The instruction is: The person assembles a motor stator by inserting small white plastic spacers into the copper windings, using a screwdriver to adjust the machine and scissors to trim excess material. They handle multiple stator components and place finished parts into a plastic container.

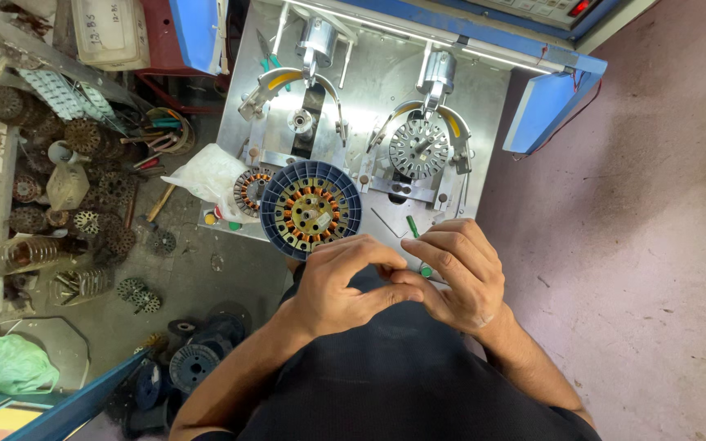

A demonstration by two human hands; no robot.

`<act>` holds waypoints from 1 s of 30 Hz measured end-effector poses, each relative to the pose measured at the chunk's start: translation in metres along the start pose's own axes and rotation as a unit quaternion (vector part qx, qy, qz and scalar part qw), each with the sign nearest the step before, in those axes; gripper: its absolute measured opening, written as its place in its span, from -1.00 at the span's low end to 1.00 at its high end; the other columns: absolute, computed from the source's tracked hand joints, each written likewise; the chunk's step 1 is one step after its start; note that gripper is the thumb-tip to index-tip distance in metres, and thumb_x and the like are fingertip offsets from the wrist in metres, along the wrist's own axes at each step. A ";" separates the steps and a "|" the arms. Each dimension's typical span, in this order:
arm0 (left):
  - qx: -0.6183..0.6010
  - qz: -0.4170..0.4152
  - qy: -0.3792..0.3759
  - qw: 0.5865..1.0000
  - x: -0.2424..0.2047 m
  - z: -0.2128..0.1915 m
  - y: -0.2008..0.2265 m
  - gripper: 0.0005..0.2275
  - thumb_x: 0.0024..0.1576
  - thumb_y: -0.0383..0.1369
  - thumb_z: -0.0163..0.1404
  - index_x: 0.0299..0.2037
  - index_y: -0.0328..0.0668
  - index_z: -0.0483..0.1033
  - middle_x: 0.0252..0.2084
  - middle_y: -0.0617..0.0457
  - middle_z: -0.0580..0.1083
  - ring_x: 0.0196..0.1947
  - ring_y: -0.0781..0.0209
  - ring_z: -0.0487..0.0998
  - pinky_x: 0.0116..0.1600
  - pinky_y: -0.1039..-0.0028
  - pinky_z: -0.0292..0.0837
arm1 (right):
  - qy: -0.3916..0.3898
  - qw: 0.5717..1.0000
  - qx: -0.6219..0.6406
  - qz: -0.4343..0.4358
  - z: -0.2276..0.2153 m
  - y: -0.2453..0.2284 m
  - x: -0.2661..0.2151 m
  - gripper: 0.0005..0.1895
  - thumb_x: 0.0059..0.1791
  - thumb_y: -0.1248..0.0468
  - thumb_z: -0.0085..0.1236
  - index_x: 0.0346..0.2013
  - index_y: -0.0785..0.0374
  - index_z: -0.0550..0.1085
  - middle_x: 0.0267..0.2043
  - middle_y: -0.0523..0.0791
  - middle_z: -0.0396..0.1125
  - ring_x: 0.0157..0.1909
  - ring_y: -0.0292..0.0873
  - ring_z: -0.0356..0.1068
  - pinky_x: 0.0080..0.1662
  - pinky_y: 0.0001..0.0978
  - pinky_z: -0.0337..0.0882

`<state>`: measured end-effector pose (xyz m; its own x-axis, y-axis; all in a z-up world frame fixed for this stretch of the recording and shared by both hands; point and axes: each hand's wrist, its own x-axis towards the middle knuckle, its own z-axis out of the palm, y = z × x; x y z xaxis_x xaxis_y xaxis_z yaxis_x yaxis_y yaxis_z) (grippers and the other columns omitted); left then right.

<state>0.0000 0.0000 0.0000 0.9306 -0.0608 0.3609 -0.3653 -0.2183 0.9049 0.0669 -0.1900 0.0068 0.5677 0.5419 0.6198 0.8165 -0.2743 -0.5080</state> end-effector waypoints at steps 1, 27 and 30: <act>0.009 0.022 -0.008 1.000 0.002 -0.003 0.004 -0.70 0.04 -0.27 0.37 -0.14 -0.14 0.55 -0.24 0.13 0.58 -0.26 0.28 0.66 -0.14 0.50 0.58 | -0.002 1.000 -0.002 -0.001 -0.001 -0.001 0.002 -0.50 -0.16 -0.01 0.42 -0.14 0.30 0.56 -0.26 -0.11 0.42 -0.18 -0.10 0.43 -0.15 -0.29 0.46; 0.002 0.047 0.006 0.999 0.011 -0.018 0.001 -0.77 0.04 -0.45 0.35 -0.16 -0.26 0.57 -0.25 0.06 0.58 -0.29 0.32 0.64 -0.20 0.55 0.58 | 0.037 0.999 -0.003 -0.022 0.001 -0.005 0.016 -0.82 -0.11 0.33 0.43 -0.30 0.31 0.58 -0.37 -0.11 0.45 -0.29 -0.17 0.45 -0.22 -0.34 0.45; 0.023 0.071 0.021 0.997 0.015 -0.019 0.000 -0.77 0.05 -0.47 0.34 -0.15 -0.22 0.58 -0.21 0.07 0.60 -0.26 0.30 0.65 -0.17 0.54 0.58 | 0.040 0.999 0.000 -0.037 0.004 -0.002 0.021 -0.80 -0.12 0.32 0.42 -0.27 0.34 0.59 -0.39 -0.12 0.46 -0.32 -0.19 0.47 -0.23 -0.34 0.46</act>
<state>0.0132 0.0177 0.0094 0.8677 -0.0527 0.4943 -0.4903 -0.2547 0.8335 0.0765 -0.1744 0.0188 0.5115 0.4964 0.7014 0.8570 -0.2359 -0.4581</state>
